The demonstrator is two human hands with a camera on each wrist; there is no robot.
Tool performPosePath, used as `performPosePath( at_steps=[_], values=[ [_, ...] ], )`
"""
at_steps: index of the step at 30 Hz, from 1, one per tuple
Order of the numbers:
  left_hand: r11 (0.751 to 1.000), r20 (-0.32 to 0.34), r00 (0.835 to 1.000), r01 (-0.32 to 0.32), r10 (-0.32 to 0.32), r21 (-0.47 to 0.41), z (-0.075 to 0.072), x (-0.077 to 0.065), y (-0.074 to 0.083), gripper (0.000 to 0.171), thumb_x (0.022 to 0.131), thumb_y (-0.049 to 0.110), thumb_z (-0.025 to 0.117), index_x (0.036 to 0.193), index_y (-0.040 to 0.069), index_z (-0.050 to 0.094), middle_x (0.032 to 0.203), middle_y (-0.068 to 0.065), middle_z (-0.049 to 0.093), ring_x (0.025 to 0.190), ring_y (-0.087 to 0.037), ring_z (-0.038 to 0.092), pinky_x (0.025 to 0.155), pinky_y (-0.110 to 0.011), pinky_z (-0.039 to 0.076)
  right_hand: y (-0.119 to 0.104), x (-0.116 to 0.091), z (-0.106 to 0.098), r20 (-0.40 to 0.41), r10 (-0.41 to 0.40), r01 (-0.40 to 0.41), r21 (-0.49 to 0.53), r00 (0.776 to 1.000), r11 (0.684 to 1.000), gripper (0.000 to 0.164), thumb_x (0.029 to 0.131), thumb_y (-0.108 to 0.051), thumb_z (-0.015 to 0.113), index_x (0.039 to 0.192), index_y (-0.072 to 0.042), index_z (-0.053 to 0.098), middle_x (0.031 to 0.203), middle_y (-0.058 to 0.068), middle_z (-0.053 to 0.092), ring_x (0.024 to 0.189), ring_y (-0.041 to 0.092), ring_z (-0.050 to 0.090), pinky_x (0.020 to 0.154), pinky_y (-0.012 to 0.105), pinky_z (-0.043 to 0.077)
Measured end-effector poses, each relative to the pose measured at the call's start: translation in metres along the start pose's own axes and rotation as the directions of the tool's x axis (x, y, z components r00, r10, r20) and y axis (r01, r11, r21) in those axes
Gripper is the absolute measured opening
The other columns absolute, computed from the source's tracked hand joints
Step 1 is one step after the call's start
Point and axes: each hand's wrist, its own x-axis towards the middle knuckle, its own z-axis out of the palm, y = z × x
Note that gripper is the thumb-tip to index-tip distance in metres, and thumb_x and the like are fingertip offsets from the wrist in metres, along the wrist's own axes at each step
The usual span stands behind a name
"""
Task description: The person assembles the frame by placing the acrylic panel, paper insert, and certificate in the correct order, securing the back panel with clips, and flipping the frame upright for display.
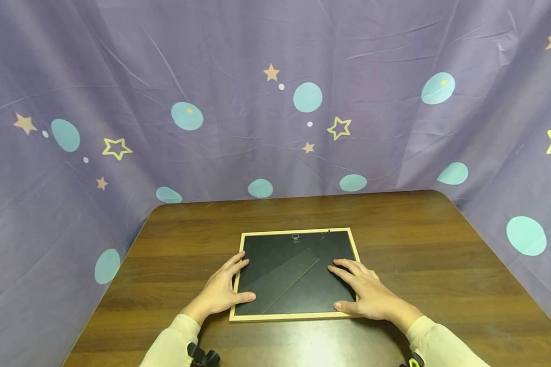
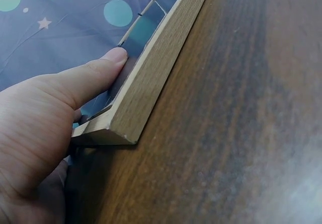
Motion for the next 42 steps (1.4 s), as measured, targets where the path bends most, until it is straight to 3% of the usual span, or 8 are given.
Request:
performPosePath(
  at_steps=[8,18,36,42],
  values=[
    [1.000,-0.007,1.000,0.000,0.000,0.008,-0.0005,-0.0006,-0.0001,0.092,0.070,0.055,0.080,0.142,0.009,0.047,0.157,-0.003,0.026,0.138,-0.031,0.033,0.103,-0.056,0.035,0.0019,0.0017,0.0001,-0.013,-0.005,0.005,-0.006,1.000,1.000,0.084,0.077,-0.060,0.070,0.145,-0.019,0.045,0.148,0.004,0.038,0.137,0.028,0.031,0.094,0.060,0.034],
    [1.000,-0.019,1.000,-0.011,0.011,0.004,-0.0027,-0.0032,-0.0005,0.091,0.069,0.053,0.081,0.141,0.008,0.048,0.156,-0.004,0.028,0.138,-0.032,0.033,0.103,-0.058,0.035,0.0020,0.0023,0.0025,0.001,-0.010,0.010,0.051,1.000,0.999,0.086,0.078,-0.058,0.070,0.147,-0.015,0.041,0.156,0.008,0.028,0.143,0.035,0.020,0.108,0.066,0.015],
    [1.000,-0.022,1.000,-0.016,0.016,-0.004,-0.0030,-0.0037,-0.0004,0.091,0.069,0.051,0.082,0.142,0.007,0.047,0.156,-0.005,0.028,0.137,-0.033,0.034,0.102,-0.057,0.036,0.0030,0.0020,0.0025,-0.003,-0.043,0.043,0.056,0.999,0.997,0.082,0.081,-0.055,0.069,0.147,-0.014,0.042,0.155,0.010,0.029,0.142,0.037,0.022,0.109,0.061,0.017],
    [1.000,-0.006,1.000,-0.006,0.006,-0.007,0.0003,-0.0006,-0.0015,0.092,0.070,0.054,0.080,0.143,0.009,0.046,0.157,-0.002,0.026,0.138,-0.031,0.032,0.103,-0.056,0.035,0.0078,-0.0013,0.0017,-0.023,-0.050,0.052,0.099,0.999,0.994,0.071,0.087,-0.050,0.065,0.144,-0.013,0.045,0.154,0.012,0.031,0.141,0.039,0.022,0.107,0.065,0.017]
  ],
)
